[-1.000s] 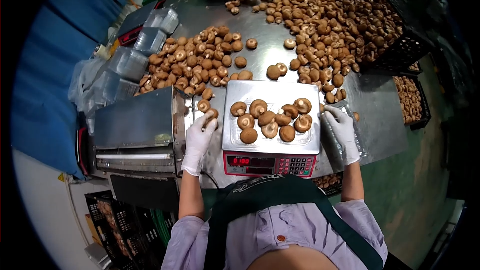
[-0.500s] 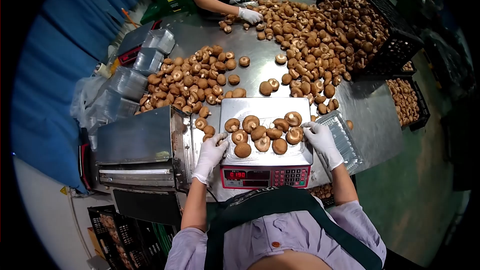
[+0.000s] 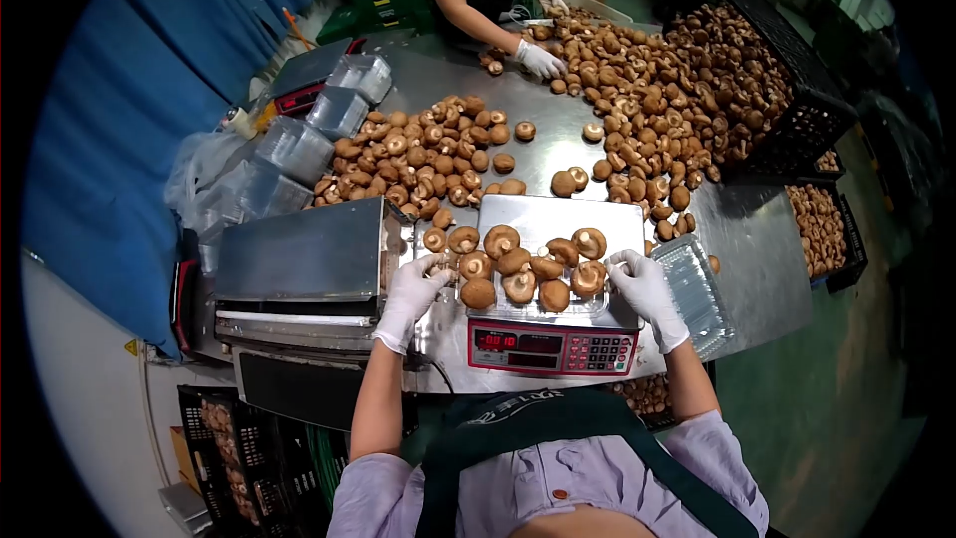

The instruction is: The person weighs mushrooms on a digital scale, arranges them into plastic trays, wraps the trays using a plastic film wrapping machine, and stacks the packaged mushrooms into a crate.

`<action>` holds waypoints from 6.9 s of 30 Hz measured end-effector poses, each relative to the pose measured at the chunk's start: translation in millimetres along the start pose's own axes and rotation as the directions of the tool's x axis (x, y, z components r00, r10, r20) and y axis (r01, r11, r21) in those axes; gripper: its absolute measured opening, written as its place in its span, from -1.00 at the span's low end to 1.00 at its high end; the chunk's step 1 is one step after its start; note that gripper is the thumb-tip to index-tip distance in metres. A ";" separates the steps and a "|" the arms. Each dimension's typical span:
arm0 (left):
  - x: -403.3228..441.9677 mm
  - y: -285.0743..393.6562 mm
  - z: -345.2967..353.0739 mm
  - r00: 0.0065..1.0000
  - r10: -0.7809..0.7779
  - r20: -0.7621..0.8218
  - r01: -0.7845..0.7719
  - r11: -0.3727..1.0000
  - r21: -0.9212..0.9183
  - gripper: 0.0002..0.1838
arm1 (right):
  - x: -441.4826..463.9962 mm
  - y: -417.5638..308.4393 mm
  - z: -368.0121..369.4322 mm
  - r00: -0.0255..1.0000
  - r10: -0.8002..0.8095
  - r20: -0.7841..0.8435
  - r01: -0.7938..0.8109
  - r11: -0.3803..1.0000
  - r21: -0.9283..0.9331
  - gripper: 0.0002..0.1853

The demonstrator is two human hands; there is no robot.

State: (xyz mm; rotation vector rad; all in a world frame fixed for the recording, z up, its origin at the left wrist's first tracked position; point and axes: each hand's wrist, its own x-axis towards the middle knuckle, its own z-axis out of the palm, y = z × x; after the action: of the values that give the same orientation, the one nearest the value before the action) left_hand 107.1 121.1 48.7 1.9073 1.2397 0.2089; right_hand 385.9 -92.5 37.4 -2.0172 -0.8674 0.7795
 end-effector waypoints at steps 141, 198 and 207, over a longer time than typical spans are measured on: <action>-9.2 -241.9 -346.0 0.711 0.696 -0.105 -0.662 0.712 0.233 -0.50 | -3.8 -307.9 366.8 0.505 -0.839 0.205 0.860 0.468 -0.202 -0.76; 37.0 -250.9 -336.1 0.987 -0.157 0.022 0.158 0.963 -0.217 -0.67 | 24.3 -243.3 349.4 0.968 -0.139 0.210 0.191 0.948 -0.254 -0.57; -101.1 -291.2 -301.5 0.931 0.269 -0.248 -0.336 0.897 -0.286 -0.74 | -135.5 -193.1 341.7 0.902 -0.432 0.012 0.423 0.877 -0.228 -0.90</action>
State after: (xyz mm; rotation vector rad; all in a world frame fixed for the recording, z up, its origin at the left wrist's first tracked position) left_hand -303.3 252.6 62.8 1.8083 0.9538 0.7462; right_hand -9.9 31.4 58.3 -1.9159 -1.3717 0.4009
